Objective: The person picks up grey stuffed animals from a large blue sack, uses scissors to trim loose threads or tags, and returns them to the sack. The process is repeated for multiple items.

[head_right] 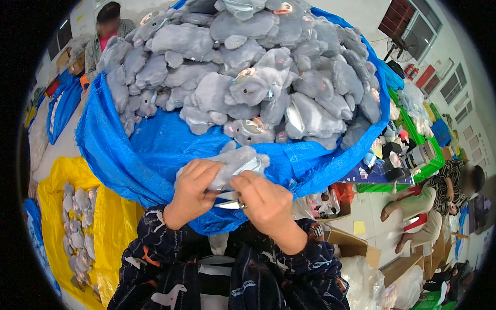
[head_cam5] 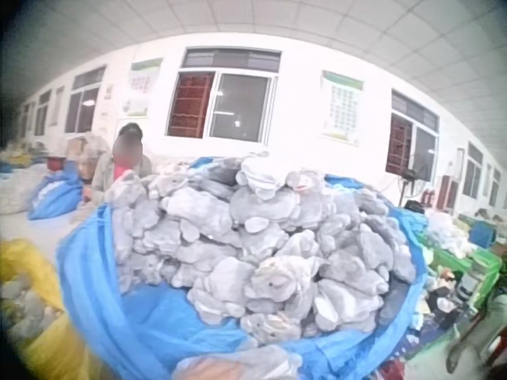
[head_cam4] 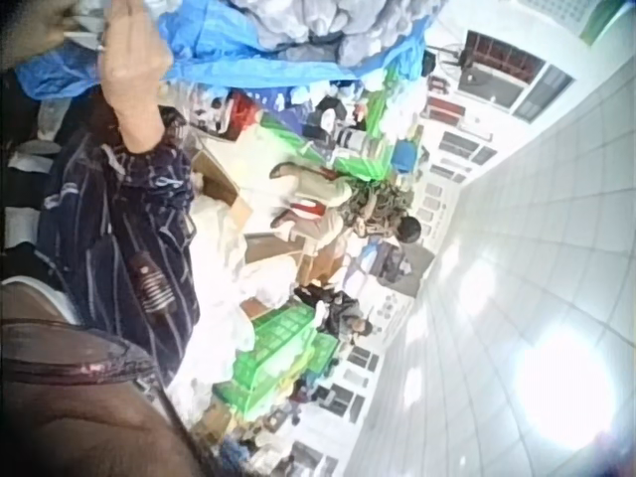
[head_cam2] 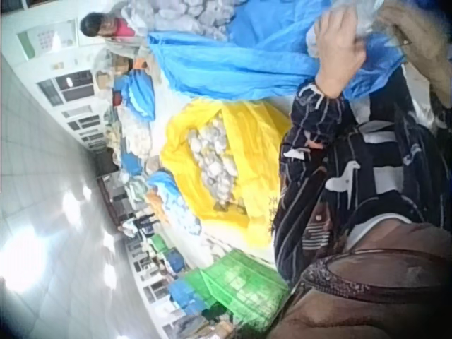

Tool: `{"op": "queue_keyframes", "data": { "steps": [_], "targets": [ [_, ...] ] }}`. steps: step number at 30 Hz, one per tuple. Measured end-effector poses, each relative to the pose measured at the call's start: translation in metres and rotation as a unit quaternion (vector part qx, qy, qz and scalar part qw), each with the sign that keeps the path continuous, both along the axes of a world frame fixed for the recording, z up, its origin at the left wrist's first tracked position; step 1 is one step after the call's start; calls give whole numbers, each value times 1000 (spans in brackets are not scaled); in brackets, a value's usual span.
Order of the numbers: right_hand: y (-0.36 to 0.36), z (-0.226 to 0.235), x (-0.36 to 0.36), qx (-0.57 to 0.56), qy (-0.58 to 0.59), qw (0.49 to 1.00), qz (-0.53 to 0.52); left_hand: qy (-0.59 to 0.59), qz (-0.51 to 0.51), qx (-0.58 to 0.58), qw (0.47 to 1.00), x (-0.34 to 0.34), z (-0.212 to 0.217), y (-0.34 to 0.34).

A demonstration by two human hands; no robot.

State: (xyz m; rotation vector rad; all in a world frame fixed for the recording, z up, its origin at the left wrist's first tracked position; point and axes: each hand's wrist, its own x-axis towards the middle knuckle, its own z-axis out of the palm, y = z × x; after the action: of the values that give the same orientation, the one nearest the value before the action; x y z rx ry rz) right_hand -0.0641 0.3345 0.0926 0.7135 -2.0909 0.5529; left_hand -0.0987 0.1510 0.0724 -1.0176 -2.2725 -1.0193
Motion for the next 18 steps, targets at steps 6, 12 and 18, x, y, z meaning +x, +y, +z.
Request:
{"op": "queue_keyframes", "data": {
  "steps": [6, 12, 18],
  "targets": [
    [22, -31, -4, -230, -175, 952, -100, 107, 3, -34, 994, 3, -22, 9],
    [31, -78, -43, -346, -338, 875, -23, 90, -40, -1, 995, 11, -43, -3],
    [28, -53, -42, -374, -491, 779, 111, 95, -107, 61, 988, 26, -23, -21]
  ]
}}
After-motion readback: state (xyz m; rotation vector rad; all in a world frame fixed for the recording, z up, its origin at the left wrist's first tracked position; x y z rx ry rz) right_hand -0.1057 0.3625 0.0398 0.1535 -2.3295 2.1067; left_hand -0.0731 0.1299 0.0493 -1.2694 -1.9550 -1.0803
